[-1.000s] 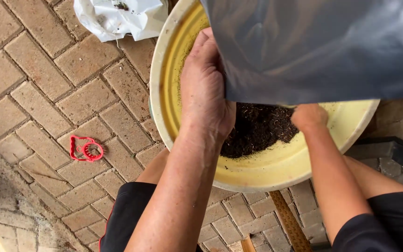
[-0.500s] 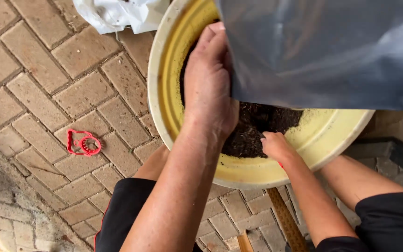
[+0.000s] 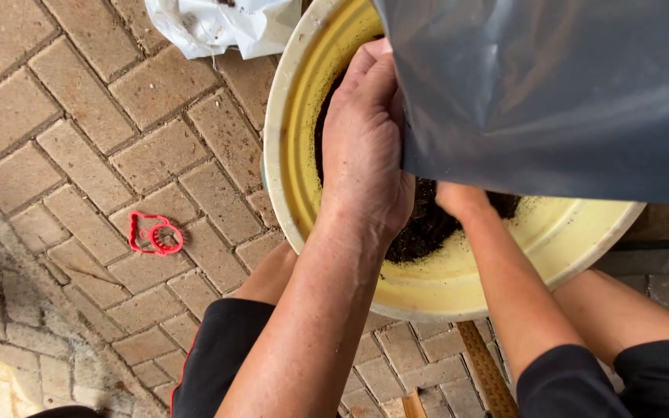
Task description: Filling black plastic nursery bags with soil using a hand scoop.
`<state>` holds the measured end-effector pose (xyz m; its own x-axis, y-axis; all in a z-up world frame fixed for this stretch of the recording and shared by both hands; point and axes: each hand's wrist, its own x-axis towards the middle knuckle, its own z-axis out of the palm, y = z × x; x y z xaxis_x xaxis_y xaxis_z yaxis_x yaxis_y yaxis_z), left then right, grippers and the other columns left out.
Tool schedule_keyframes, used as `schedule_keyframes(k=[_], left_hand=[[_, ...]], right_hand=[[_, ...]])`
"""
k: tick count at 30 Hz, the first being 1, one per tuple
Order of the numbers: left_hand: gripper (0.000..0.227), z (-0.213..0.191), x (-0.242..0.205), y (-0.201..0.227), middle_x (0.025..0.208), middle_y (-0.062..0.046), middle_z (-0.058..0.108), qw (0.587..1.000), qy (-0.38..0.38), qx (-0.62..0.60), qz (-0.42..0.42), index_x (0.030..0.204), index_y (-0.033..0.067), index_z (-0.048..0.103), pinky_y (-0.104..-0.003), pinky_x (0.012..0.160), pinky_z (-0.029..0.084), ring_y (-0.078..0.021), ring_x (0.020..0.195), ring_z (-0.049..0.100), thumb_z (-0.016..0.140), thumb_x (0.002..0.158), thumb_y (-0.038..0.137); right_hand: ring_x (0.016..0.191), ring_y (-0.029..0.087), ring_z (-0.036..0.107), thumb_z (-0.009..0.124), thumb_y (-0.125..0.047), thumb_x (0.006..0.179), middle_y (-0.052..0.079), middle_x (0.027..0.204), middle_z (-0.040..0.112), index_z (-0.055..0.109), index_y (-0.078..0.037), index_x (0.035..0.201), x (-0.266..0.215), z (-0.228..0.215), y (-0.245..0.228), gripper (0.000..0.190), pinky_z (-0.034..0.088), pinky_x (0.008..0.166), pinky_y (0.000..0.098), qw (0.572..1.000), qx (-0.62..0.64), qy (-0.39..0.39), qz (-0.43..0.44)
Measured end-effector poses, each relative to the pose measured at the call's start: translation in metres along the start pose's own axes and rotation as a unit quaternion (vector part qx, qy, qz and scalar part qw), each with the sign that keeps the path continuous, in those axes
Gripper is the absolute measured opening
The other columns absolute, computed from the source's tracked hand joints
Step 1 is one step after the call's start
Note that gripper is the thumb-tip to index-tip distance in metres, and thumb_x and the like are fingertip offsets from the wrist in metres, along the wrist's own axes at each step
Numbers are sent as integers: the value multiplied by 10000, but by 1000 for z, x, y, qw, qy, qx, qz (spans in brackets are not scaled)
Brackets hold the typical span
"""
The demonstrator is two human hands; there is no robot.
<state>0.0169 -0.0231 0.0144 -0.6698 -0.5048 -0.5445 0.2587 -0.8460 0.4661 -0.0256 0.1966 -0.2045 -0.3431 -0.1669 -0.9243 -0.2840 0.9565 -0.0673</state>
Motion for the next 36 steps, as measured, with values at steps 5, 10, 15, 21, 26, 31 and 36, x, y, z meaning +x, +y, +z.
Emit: schedule_keyframes(k=[5,10,15,21,26,31,36], left_hand=[[105,-11,5,-10,785,43,506,1000,-11,-1,-11,1062,35,607,-162,614,447,-15,627,426,532,1092,102],[112,-3,1,-1,793,18,516,1000,-6,16,-17,1042,33,583,-181,633,448,-39,649,423,504,1090,97],[166,-5,1,1,753,30,512,999,5,27,-23,1064,41,619,-166,612,441,-27,610,397,480,1090,129],[161,-24,4,-17,756,79,490,997,-60,39,34,1063,54,627,-161,594,427,1,611,404,492,1124,117],[157,-1,3,-2,882,-8,618,998,1,45,-41,1076,80,587,-221,749,543,-40,739,548,454,1088,162],[175,-1,0,-17,908,-6,599,996,-6,84,-34,1109,69,588,-235,759,528,-48,783,550,483,1139,206],[185,6,-1,-14,908,-2,617,995,2,71,-68,1077,85,586,-223,754,538,-40,803,582,458,1117,213]], right_hand=[[510,149,469,482,-170,1074,116,735,655,535,-104,1394,-18,24,28,331,471,592,183,999,-31,-37,4],[684,145,589,517,-243,1075,49,891,667,686,-164,1224,-45,-31,69,239,522,654,345,991,-122,21,49],[987,217,652,546,-242,1041,88,1225,655,599,-189,1396,-21,-39,82,362,559,844,423,985,-101,108,87],[1510,292,338,523,-288,1063,133,1627,372,495,-137,1514,35,30,133,477,203,1266,473,987,-93,-76,103],[1145,259,531,558,-278,1071,193,1446,560,495,-93,1527,19,30,97,496,463,1057,405,987,-85,-107,87],[654,167,528,542,-72,995,50,1208,646,361,-82,1573,33,55,102,605,523,645,340,983,40,-137,116],[596,152,515,575,-154,1047,160,902,659,419,3,1516,42,77,94,518,490,525,285,977,87,-146,125]])
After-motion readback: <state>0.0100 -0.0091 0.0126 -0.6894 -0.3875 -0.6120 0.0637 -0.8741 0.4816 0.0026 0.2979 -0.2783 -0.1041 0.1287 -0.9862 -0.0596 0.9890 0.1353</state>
